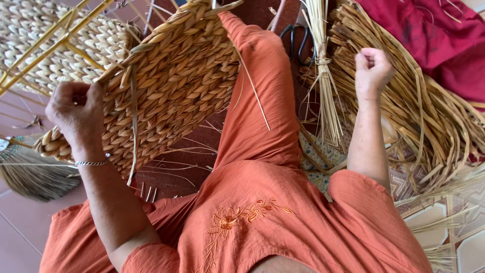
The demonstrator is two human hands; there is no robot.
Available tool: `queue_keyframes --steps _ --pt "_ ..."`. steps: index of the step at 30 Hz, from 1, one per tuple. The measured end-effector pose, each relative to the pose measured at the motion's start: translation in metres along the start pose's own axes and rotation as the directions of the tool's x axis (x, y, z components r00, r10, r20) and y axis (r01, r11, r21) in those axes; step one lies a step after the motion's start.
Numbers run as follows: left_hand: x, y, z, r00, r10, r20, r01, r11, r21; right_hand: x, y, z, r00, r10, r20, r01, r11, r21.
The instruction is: The person weaves a basket by hand, interlacing dried plant fibers through a yellow metal frame. The person repeatedly pulls and tucks strands to build up the basket walls.
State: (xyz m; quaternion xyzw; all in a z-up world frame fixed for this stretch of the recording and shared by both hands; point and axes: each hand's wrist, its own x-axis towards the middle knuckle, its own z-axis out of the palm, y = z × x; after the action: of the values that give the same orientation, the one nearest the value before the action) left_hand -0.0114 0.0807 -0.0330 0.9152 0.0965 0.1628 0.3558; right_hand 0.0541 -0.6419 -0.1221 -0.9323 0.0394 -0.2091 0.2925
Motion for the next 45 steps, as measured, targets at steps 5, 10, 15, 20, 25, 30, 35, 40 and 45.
queue_keyframes --steps 5,10,15,20,25,30,35,40,45 --pt "-0.006 -0.004 0.004 0.999 0.039 0.001 -0.039 0.998 0.045 0.002 0.023 0.020 0.983 -0.181 -0.018 0.155 0.885 -0.439" --pt "-0.008 -0.002 0.005 0.997 0.079 -0.010 -0.078 0.995 0.069 0.013 0.028 0.027 1.000 -0.021 0.010 0.023 0.913 -0.407" --pt "-0.009 0.003 0.007 0.998 0.059 -0.022 -0.057 0.996 0.064 0.017 0.023 0.011 0.994 -0.084 0.071 0.106 0.903 -0.417" --pt "-0.008 0.013 0.004 0.996 0.076 -0.037 -0.072 0.994 0.083 0.022 0.008 0.004 0.992 -0.017 0.125 0.059 0.937 -0.345" --pt "-0.004 0.051 -0.015 0.994 0.103 0.040 -0.108 0.980 0.169 0.034 -0.048 -0.013 0.960 -0.201 0.196 0.241 0.947 -0.211" --pt "-0.015 0.119 -0.010 0.917 0.371 -0.147 -0.224 0.784 0.579 0.039 -0.174 -0.001 0.924 -0.150 0.352 0.044 0.955 0.293" --pt "-0.048 0.171 0.028 0.972 0.235 -0.010 -0.233 0.961 -0.151 0.005 -0.333 0.036 0.731 -0.451 0.512 0.015 0.761 0.649" --pt "-0.056 0.173 0.000 0.969 -0.226 0.102 0.204 0.492 -0.846 -0.034 -0.438 0.059 0.495 -0.726 0.478 0.031 0.564 0.825" --pt "-0.064 0.115 -0.154 0.887 -0.371 -0.273 -0.138 0.351 -0.926 -0.015 -0.471 0.112 0.481 -0.721 0.499 0.108 0.614 0.782"
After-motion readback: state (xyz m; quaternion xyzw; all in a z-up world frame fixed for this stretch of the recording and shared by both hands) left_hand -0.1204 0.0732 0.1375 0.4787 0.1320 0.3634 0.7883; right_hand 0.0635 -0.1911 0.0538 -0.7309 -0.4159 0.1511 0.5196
